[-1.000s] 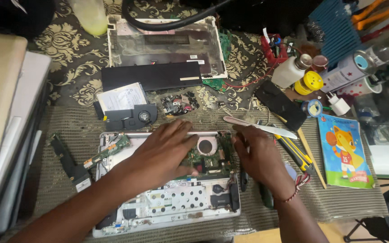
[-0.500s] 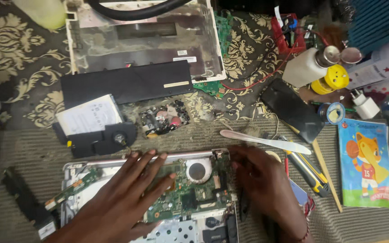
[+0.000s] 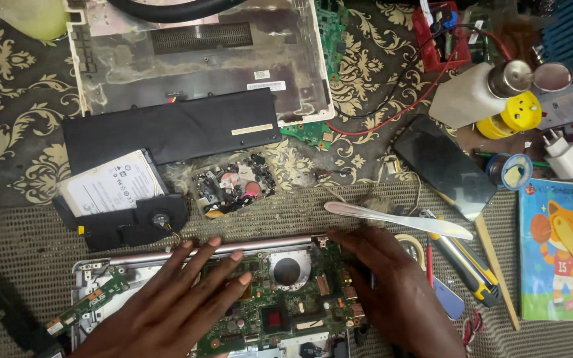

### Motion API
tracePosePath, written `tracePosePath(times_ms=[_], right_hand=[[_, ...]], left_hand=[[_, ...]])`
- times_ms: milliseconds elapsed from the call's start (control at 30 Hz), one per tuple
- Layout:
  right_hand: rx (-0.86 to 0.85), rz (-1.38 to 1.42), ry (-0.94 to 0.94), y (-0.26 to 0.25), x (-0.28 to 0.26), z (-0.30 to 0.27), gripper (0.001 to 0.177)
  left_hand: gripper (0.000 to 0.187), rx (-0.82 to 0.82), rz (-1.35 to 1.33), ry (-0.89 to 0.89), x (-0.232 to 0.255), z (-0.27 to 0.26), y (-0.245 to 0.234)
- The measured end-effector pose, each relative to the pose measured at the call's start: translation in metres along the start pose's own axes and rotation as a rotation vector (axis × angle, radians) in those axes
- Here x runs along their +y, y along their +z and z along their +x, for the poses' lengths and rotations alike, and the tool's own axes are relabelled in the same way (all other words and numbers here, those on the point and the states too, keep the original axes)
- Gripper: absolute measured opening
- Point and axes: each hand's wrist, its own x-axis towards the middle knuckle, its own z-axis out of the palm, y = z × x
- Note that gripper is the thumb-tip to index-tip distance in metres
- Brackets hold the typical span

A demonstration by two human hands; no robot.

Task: The person disassembles a laptop by removing screws and detaching the motherboard. They use a screwdriver to loosen screws and a plastic pry tool to separate components, placing removed parts on the table.

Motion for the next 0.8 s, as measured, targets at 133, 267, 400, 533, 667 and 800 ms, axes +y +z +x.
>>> tracePosePath(times_ms=[133,267,400,533,667,800], right_hand=[[0.037,-0.018,-0.073,0.002,0.003,-0.001,0.051],[0.089,-0.029,-0.066,0.000,-0.001,0.000,0.029],[0.080,-0.007,-0.060,-0.002,-0.005,0.000,0.029],[0.053,0.049,-0.034,-0.007,-0.013,0.000,0.029],[0.072,0.045,-0.075,-0.007,-0.013,0.000,0.031],[0.180,0.068,-0.051,-0.008,-0.021,0.000,0.027]], left_hand=[[0.126,-0.014,-0.007,0.008,-0.001,-0.001,-0.001],[0.130,-0.006,0.005,0.054,0.000,-0.002,0.005],[0.144,-0.093,0.209,0.047,0.003,-0.002,-0.001],[0.098,0.023,-0.180,0.027,0.013,-0.002,0.013],[0.078,0.073,-0.312,0.101,0.015,-0.004,0.018],[0.088,0.060,-0.145,0.170,0.015,-0.011,0.024]])
